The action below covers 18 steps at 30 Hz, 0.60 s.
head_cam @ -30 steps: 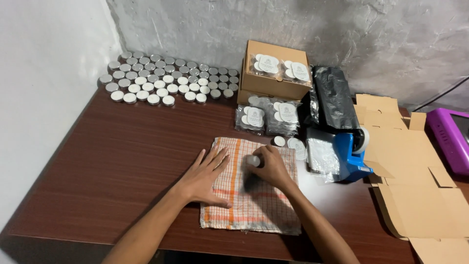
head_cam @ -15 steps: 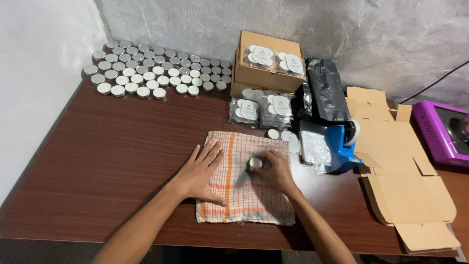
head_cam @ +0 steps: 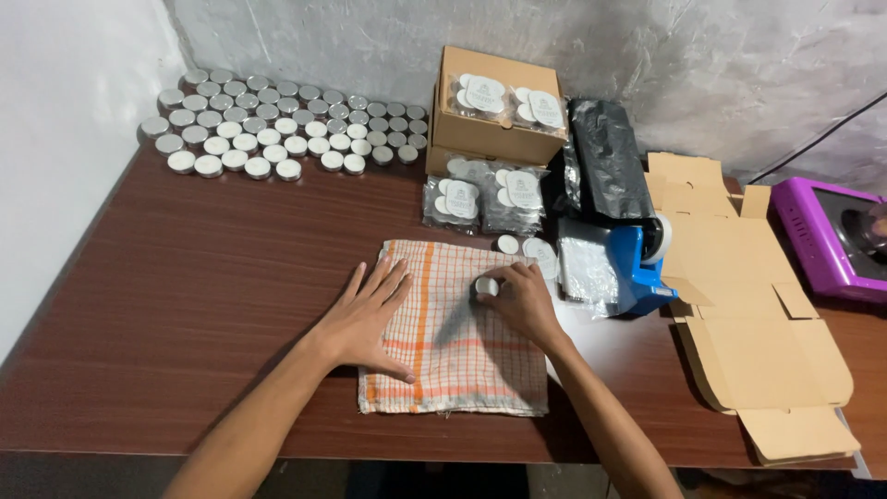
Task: The person repeatedly wipes the lids of small jars with a cloth on a table. The person picks up each jar, rubs the lid on the cloth, and places it back down, continuing this process for many jars.
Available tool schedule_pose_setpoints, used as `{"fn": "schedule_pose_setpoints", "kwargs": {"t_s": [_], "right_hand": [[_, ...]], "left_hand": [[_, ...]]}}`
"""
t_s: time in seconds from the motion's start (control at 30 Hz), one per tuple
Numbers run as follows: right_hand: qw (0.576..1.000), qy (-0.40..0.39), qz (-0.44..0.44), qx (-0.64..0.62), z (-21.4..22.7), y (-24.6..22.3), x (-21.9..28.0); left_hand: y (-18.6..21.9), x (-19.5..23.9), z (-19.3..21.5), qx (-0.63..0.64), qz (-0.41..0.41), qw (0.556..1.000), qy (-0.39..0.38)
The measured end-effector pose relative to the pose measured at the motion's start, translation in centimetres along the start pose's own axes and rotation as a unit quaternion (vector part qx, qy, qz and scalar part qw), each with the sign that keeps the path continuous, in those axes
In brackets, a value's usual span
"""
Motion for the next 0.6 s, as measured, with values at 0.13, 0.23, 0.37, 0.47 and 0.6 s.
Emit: {"fn": "schedule_pose_setpoints", "kwargs": {"t_s": [0.13,0.23,0.37,0.47,0.6], "right_hand": [[1.0,-0.011,-0.019,-0.004,0.0,-0.8,1.1],[0.999,-0.033,-0.003,-0.01,0.5,-2.9,1.7],[0.999,-0.033,0.025,-0.033,1.0,-4.1,1.6],[0.999,-0.024,0.031,-0.036,1.0,-3.8,1.7],[0.999,-0.021,0.034,-0.019,0.8,-3.7,1.6]], "left_hand": [[-0.2,0.0,-0.2,0.003,-0.006,1.0,0.004],[0.0,-0.2,-0.3,0.001,-0.017,1.0,0.005],[-0.3,-0.4,-0.5,0.009,-0.018,1.0,0.01],[-0.4,-0.3,-0.8,0.015,-0.018,1.0,0.015],[-0.4,-0.3,-0.7,0.015,-0.022,0.999,0.025]]}}
Point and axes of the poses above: each hand's wrist, its own x-axis away from the middle knuckle, its own z-axis out of the back of the hand, y = z × x, the point moved 9 cm from there along -x, towards the middle knuckle, and after that the axes turned 15 degrees about y, right-handed, at the moved point
